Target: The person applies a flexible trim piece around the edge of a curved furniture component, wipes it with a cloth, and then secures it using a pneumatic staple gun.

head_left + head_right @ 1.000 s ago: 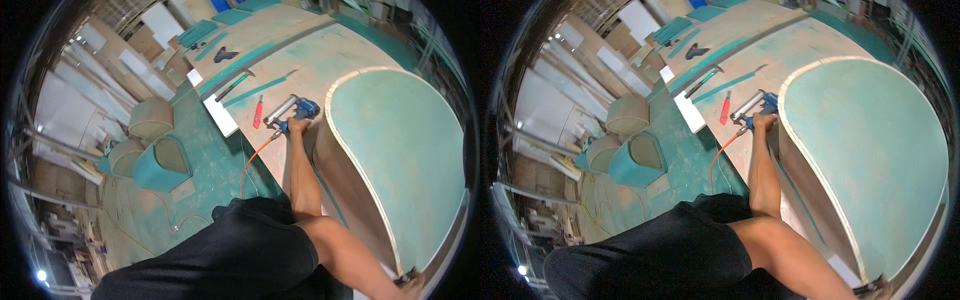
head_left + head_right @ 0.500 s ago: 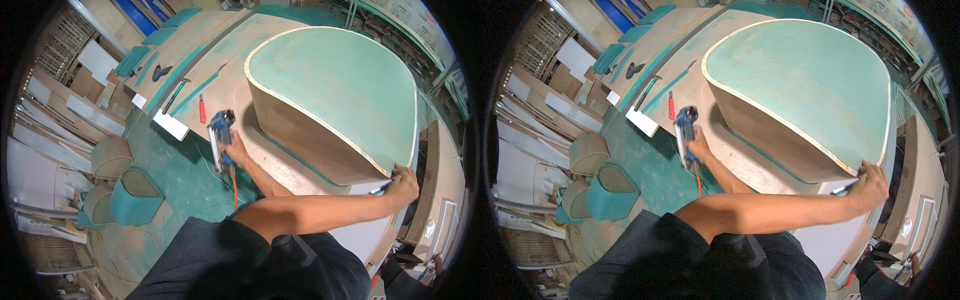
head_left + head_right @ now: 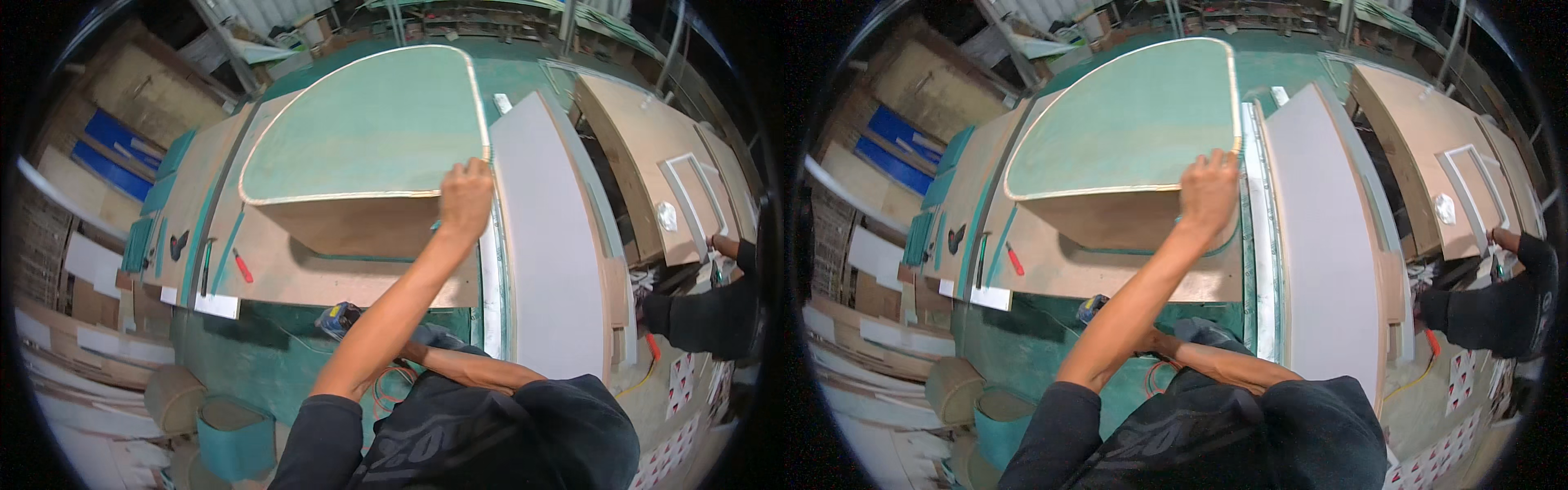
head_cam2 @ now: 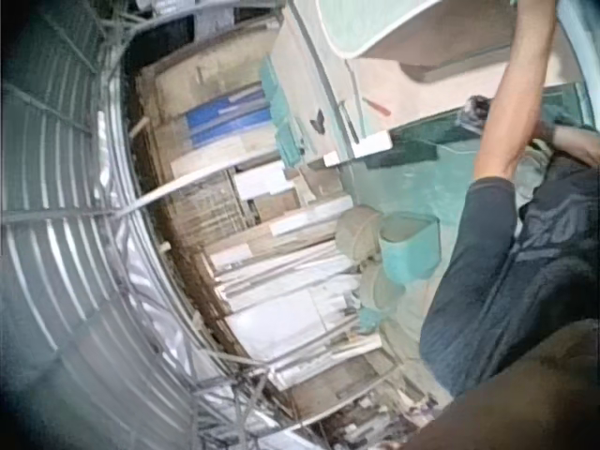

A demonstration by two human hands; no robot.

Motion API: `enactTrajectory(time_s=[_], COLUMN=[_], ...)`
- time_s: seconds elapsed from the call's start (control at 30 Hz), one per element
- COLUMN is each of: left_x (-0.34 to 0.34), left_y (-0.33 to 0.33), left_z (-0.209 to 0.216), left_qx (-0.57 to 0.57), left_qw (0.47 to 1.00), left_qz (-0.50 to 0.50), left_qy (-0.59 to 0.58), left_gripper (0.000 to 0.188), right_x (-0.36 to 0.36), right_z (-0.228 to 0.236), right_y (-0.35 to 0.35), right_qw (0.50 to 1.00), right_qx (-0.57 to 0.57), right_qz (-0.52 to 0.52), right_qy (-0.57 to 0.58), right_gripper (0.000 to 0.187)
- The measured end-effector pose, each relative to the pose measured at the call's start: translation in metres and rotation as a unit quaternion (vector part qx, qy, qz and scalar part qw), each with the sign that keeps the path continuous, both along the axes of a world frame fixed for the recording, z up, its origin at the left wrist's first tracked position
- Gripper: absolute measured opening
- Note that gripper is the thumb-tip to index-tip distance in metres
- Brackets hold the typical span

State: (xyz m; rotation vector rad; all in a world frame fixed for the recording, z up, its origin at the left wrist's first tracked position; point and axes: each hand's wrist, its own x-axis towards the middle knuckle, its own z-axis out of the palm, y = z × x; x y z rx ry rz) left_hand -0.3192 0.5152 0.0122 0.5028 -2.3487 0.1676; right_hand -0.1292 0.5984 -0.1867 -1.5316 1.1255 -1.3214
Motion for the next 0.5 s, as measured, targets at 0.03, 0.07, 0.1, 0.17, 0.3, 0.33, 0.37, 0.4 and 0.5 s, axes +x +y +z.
enactTrajectory(time_s=[0.03, 0.07, 0.1, 0.17, 0.3, 0.33, 0.37, 0.4, 0.5], left_x=[-0.002, -0.002, 0.001, 0.003, 0.001, 0.001, 0.003, 0.001, -0.008], left_y=[0.001, 0.006, 0.007, 0.011, 0.015, 0.013, 0.015, 0.017, 0.031], left_z=[0.003, 0.006, 0.01, 0.008, 0.003, 0.002, -0.001, -0.002, 0.0], left_qx=[0.003, 0.005, 0.005, -0.011, -0.034, -0.043, -0.052, -0.065, -0.048], left_qw=[1.0, 1.0, 1.0, 1.0, 0.998, 0.998, 0.996, 0.995, 0.989], left_qz=[-0.003, -0.005, 0.0, 0.018, 0.044, 0.056, 0.069, 0.08, 0.142], left_qy=[-0.005, -0.009, -0.014, -0.014, -0.016, -0.008, -0.001, 0.008, 0.01], left_gripper=[0.019, 0.02, 0.021, 0.021, 0.024, 0.025, 0.026, 0.027, 0.027], right_x=[-0.013, -0.026, -0.041, -0.069, -0.154, -0.181, -0.202, -0.225, -0.282], right_z=[-0.003, -0.007, -0.004, 0.016, 0.052, 0.055, 0.063, 0.069, 0.069], right_y=[0.006, 0.01, 0.013, 0.03, 0.082, 0.086, 0.101, 0.111, 0.148], right_qw=[1.0, 0.998, 1.0, 0.993, 0.946, 0.94, 0.935, 0.934, 0.911], right_qx=[-0.023, -0.036, 0.014, 0.096, 0.309, 0.331, 0.339, 0.331, 0.31], right_qz=[-0.02, -0.045, -0.021, -0.052, -0.086, -0.073, -0.095, -0.117, -0.208], right_qy=[0.003, 0.005, -0.011, -0.045, -0.047, -0.022, -0.038, -0.068, -0.176], right_gripper=[0.047, 0.047, 0.042, 0.029, 0.024, 0.027, 0.026, 0.027, 0.027])
